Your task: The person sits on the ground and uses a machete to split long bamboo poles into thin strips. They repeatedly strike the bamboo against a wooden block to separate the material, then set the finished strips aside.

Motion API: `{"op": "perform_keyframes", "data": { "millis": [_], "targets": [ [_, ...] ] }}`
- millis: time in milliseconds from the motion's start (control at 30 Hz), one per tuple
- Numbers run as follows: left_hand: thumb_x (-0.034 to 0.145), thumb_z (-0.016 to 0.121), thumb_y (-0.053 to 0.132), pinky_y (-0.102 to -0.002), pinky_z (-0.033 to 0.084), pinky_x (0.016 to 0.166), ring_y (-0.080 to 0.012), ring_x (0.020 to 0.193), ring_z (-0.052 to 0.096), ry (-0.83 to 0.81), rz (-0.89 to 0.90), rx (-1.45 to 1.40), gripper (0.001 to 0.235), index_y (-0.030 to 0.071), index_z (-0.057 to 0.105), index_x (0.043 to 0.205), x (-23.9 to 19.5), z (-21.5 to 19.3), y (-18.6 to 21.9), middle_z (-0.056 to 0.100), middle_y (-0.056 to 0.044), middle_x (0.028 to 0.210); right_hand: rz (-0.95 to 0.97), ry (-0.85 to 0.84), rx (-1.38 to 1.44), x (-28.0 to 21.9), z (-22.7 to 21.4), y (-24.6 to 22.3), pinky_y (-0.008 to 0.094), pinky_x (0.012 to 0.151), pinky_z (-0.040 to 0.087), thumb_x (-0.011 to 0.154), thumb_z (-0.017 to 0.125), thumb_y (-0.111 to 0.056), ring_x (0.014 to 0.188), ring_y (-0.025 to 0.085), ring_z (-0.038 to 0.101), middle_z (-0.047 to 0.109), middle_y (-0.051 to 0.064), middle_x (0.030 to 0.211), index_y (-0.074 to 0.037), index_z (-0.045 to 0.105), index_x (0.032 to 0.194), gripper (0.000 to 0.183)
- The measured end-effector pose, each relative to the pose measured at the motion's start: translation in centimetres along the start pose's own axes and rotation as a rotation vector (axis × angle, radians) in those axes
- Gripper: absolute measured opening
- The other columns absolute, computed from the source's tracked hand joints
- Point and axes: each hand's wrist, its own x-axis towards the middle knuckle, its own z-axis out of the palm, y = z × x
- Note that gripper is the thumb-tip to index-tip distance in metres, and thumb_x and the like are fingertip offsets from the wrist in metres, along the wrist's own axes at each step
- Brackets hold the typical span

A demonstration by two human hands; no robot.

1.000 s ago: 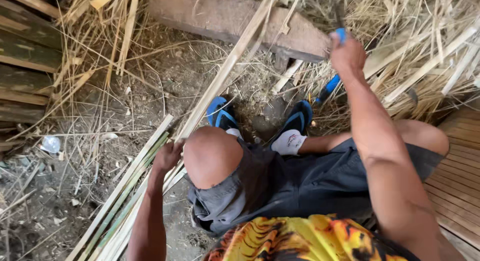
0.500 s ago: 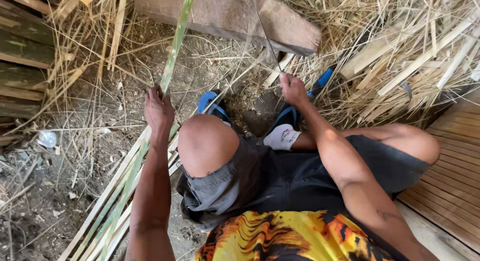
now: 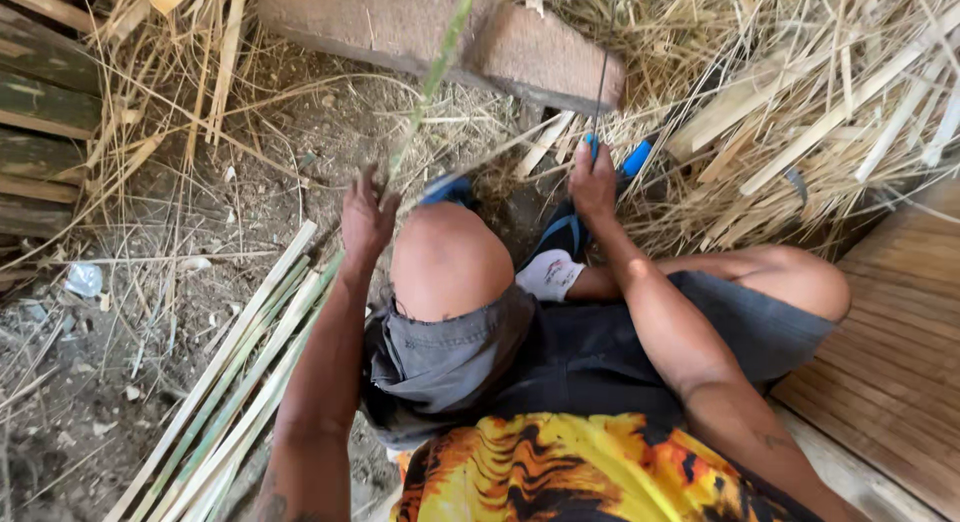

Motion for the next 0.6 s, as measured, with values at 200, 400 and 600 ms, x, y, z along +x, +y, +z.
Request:
{"op": "perform_keyframes", "data": {
  "millis": [200,400,600],
  "targets": [
    [0.099,0.056,0.029,-0.062,0.053,0.07,-0.0543,0.088,0.065,-0.137,0.01,0.107,0.053,0.01,0.043,0.147,-0.7,2.0,1.0,0.064,-0.033,0.121,-0.105,-0.237,-0.368,3.8,-4.1,-3.1,0.06,0.065,0.05,0.109,0.051,-0.036,0.078,0.051,0.066,0.068,0.024,0.081,-0.004,0.053,0.114,0.032],
    [0.109,0.044,0.027,-0.064,0.052,0.07,-0.0523,0.08,0.069,-0.306,-0.111,0.198,0.022,0.01,0.05,0.123,1.7,4.8,5.1,0.071,-0.029,0.089,-0.154,-0.714,-0.733,2.5,-2.5,-9.7,0.06,0.065,0.054,0.102,0.051,-0.054,0.068,0.046,0.069,0.069,0.024,0.074,-0.003,0.053,0.113,0.052],
    [0.105,0.045,0.029,-0.067,0.05,0.072,-0.0569,0.082,0.065,-0.335,-0.104,0.178,0.024,0.009,0.051,0.117,2.7,4.7,6.7,0.07,-0.033,0.091,-0.238,-0.7,-0.795,1.9,-1.3,-10.3,0.058,0.067,0.056,0.103,0.048,-0.061,0.072,0.045,0.071,0.071,0.021,0.077,-0.007,0.057,0.119,0.057]
  ]
}}
